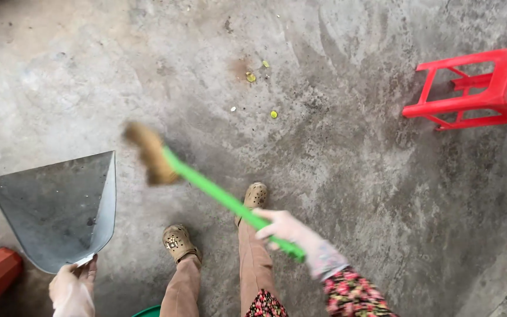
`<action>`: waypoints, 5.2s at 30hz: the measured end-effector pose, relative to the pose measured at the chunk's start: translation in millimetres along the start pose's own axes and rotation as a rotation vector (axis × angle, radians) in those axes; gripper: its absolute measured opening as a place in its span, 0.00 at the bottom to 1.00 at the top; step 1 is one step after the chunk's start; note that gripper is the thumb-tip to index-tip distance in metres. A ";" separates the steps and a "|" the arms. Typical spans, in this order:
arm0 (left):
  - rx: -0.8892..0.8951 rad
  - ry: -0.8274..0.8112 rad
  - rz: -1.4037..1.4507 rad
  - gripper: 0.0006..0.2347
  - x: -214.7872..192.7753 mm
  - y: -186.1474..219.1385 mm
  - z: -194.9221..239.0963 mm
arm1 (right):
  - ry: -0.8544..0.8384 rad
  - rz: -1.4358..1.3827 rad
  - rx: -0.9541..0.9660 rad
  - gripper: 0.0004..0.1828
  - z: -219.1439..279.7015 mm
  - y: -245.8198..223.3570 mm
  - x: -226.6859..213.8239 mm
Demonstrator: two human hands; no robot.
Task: Sweeping debris from a concrete floor into a dustpan using a broom.
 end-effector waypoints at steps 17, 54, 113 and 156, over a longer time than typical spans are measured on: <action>-0.250 -0.343 0.247 0.19 260.9 6.3 28.9 | -0.132 -0.186 -0.299 0.49 -28.7 -132.6 -114.3; -0.173 -0.408 -0.368 0.16 657.3 138.4 56.7 | 0.099 -0.828 -0.228 0.47 -93.7 -216.4 -220.4; -0.112 -0.937 -1.343 0.15 1194.7 97.1 267.8 | 0.916 -2.215 0.081 0.33 -152.3 -262.0 156.2; 0.347 -0.910 -1.561 0.11 1398.5 100.7 334.0 | 1.335 -1.774 0.067 0.27 -136.9 -330.2 -166.9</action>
Point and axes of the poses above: each hand's wrist, its own z-axis away from the middle knuckle, its own x-axis out of the palm, y = z × x, the point moved 4 cm from there along -z, towards the middle knuckle, and after that the axes turned 7 degrees about -z, right-handed, at the moved point
